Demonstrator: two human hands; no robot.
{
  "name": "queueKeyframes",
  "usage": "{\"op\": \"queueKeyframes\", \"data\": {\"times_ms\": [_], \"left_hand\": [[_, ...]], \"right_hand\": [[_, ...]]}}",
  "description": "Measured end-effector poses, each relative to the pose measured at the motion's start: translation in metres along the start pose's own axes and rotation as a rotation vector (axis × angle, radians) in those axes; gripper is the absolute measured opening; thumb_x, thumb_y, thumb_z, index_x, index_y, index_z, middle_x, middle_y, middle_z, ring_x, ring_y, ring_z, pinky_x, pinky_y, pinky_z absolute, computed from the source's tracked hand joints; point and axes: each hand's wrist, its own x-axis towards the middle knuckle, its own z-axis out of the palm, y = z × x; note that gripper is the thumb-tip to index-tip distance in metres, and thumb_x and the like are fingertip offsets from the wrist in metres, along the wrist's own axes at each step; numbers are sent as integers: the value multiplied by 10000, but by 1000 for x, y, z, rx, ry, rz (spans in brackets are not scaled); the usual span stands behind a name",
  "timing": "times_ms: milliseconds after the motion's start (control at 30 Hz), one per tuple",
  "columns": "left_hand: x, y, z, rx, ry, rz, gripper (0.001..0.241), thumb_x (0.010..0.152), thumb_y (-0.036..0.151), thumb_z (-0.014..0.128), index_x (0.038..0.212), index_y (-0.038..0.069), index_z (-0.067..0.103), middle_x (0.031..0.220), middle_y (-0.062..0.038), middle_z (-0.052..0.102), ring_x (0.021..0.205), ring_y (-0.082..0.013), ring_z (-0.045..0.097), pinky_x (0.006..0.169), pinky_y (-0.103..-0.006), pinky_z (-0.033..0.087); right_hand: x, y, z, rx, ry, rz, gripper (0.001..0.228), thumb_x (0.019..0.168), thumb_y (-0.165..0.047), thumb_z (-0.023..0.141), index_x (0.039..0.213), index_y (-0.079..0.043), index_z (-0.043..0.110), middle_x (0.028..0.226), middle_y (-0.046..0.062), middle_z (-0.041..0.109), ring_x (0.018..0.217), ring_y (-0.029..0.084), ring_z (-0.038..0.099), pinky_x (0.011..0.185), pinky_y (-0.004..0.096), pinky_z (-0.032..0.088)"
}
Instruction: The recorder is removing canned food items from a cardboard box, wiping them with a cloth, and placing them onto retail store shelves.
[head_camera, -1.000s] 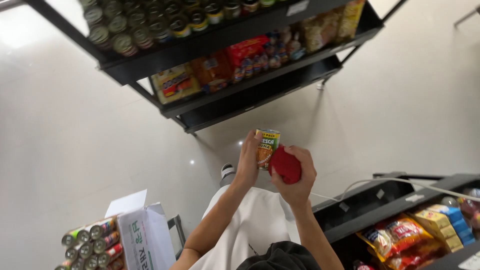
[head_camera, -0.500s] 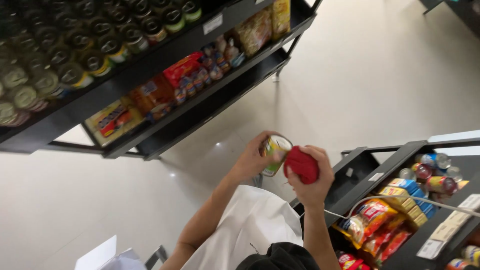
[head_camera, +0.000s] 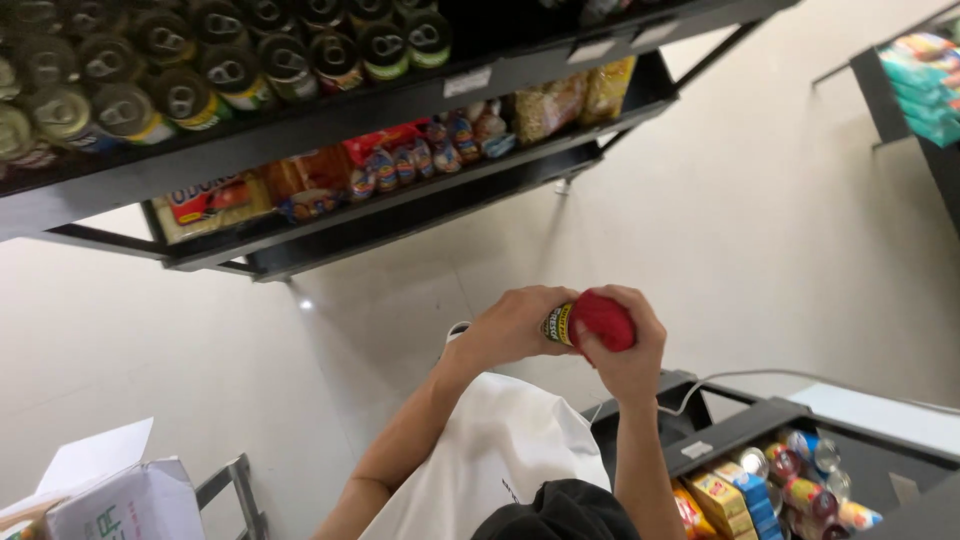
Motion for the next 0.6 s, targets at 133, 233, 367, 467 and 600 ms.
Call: {"op": "queueKeyframes", "data": {"times_ms": [133,233,367,467,600], "left_hand": [[1,-21,4,-237,140,-104,642,759,224,876,1315,103,580,1193,-122,709,1082,-308,706,914,-406,589],[7,-45,11,-1000,430,-103,591,862,340,735,1350,122,483,1210,-136,658,1082,-341,692,891,-469,611],[3,-38,2,-1551,681,41,512,1043,473,562,1374,96,462,1272,-157,616,1166,-368,669,995,-506,583],[1,-28,-24,-1535,744,149,514,1053,488,551,1362,86,467,1296,-155,601,1192,-356,672,1018,-502,586],[-3,-39,-47,-1473,694,350,505,1087,453,605,1381,57,493,1281,-141,606,1102,-304,694,918,-473,619]], "right_hand": [[10,13,23,126,193,-11,440,817,14,770,1229,-55,631,1230,123,668,1131,253,668,965,359,574],[21,14,51,208,308,-167,478,812,-8,759,1257,-70,595,1260,139,633,1171,260,631,1005,369,561],[39,4,81,216,294,-399,568,795,-17,803,1288,-84,529,1274,144,557,1195,274,574,1022,391,540],[63,-4,88,249,291,-420,577,844,8,804,1331,-88,510,1310,131,538,1223,264,557,1054,384,529],[75,2,90,291,261,-354,561,869,31,777,1353,-78,516,1342,123,546,1255,260,553,1107,372,493]]}}
